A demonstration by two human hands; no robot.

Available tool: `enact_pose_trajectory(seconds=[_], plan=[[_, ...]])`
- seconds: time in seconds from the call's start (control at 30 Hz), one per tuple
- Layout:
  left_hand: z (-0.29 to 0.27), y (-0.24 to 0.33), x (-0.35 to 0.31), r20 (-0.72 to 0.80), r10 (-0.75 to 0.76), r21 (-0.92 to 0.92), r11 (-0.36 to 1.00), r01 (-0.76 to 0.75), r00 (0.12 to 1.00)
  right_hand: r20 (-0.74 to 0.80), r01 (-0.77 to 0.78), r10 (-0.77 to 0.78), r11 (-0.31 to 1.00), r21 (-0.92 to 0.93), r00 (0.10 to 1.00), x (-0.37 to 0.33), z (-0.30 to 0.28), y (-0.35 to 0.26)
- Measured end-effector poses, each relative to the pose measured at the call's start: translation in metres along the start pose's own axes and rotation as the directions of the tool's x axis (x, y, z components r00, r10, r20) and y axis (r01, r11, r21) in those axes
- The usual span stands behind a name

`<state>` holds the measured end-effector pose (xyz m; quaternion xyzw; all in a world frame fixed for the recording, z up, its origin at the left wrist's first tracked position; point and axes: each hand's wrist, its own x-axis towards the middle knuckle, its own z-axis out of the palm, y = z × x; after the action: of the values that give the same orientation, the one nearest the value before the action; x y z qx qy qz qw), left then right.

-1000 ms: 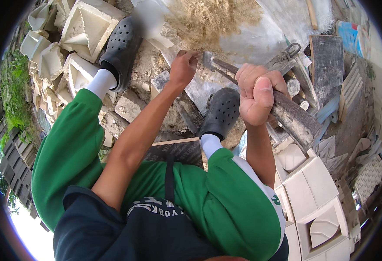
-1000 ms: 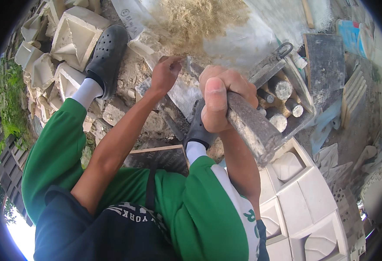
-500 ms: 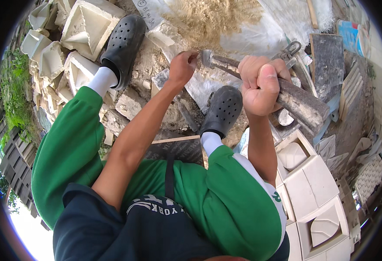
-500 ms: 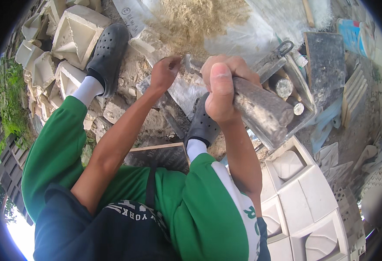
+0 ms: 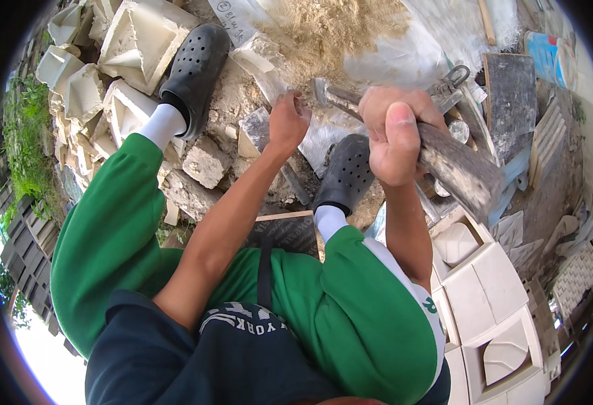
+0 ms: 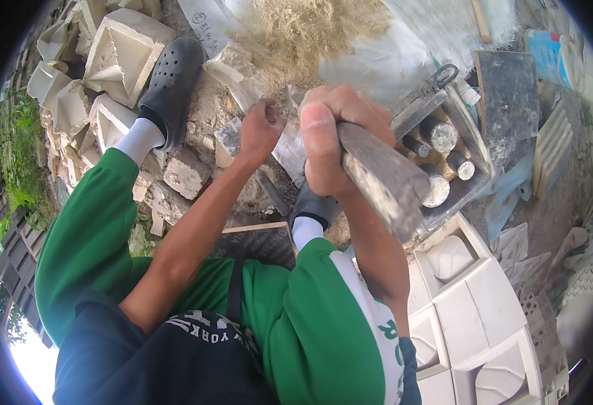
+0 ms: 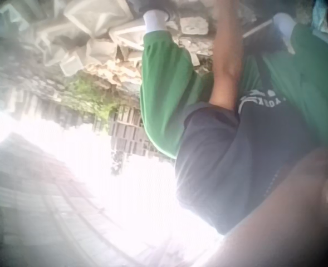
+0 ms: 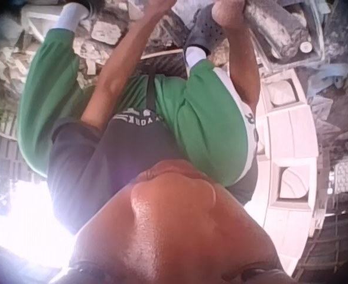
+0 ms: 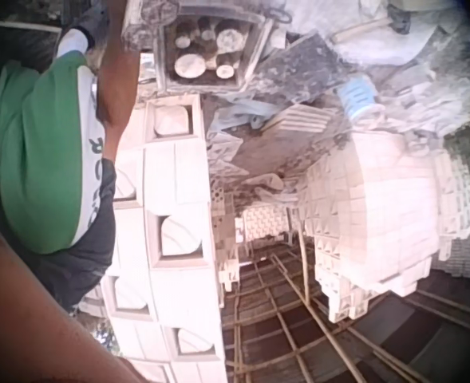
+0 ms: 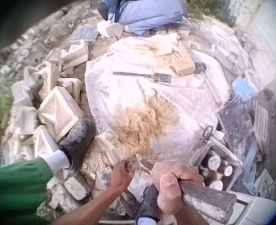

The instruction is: The person moves a mold containing cylindrical casts aside, gathers stone powder and fragments on a sheet by hand, and shapes a stone piece using a chisel and a hammer.

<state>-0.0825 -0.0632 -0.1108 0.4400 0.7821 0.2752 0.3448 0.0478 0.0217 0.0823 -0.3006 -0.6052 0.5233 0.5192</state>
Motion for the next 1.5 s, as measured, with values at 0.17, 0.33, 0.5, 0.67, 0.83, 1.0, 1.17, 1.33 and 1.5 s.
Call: enact_pose_trajectory(seconds=[0.17, 0.33, 0.5, 0.67, 0.83, 1.0, 1.17, 1.33, 1.5], plan=[[-0.002, 0.001, 0.003, -0.002, -0.027, -0.029, 0.999, 0.027, 1.0, -0.042, 0.126, -0.12, 0.977, 0.171, 0.992, -0.001, 0.019, -0.02], [-0.004, 0.007, 0.005, -0.029, -0.001, -0.013, 1.0, 0.001, 1.0, 0.038, 0.083, -0.083, 0.997, 0.002, 0.996, 0.001, 0.014, 0.011], [-0.007, 0.003, 0.002, 0.024, -0.09, -0.066, 0.994, 0.092, 0.996, -0.104, 0.07, -0.049, 0.976, 0.205, 0.993, -0.002, 0.011, -0.011], [-0.005, 0.001, 0.002, -0.015, -0.067, -0.068, 0.995, 0.066, 0.998, -0.041, 0.132, -0.128, 0.981, 0.142, 0.991, -0.015, 0.011, -0.002], [0.002, 0.002, -0.001, -0.035, 0.009, 0.075, 0.997, -0.006, 0.999, -0.047, 0.024, -0.016, 0.986, 0.163, 0.999, -0.007, 0.004, 0.012], [0.005, -0.004, 0.005, 0.002, 0.063, 0.022, 0.998, -0.063, 0.998, -0.134, 0.106, -0.074, 0.963, 0.248, 0.988, -0.011, 0.004, -0.028], [0.004, 0.007, 0.016, 0.023, 0.088, -0.07, 0.994, -0.086, 0.996, -0.137, 0.037, -0.009, 0.979, 0.198, 0.99, -0.011, 0.004, 0.001], [-0.006, 0.009, 0.007, 0.034, 0.039, -0.066, 0.997, -0.037, 0.999, -0.125, -0.111, 0.126, 0.987, 0.117, 0.984, -0.001, -0.006, -0.011], [0.002, 0.007, 0.009, 0.039, 0.079, -0.066, 0.995, -0.076, 0.996, -0.119, 0.038, -0.019, 0.987, 0.154, 0.993, -0.007, 0.006, -0.035]])
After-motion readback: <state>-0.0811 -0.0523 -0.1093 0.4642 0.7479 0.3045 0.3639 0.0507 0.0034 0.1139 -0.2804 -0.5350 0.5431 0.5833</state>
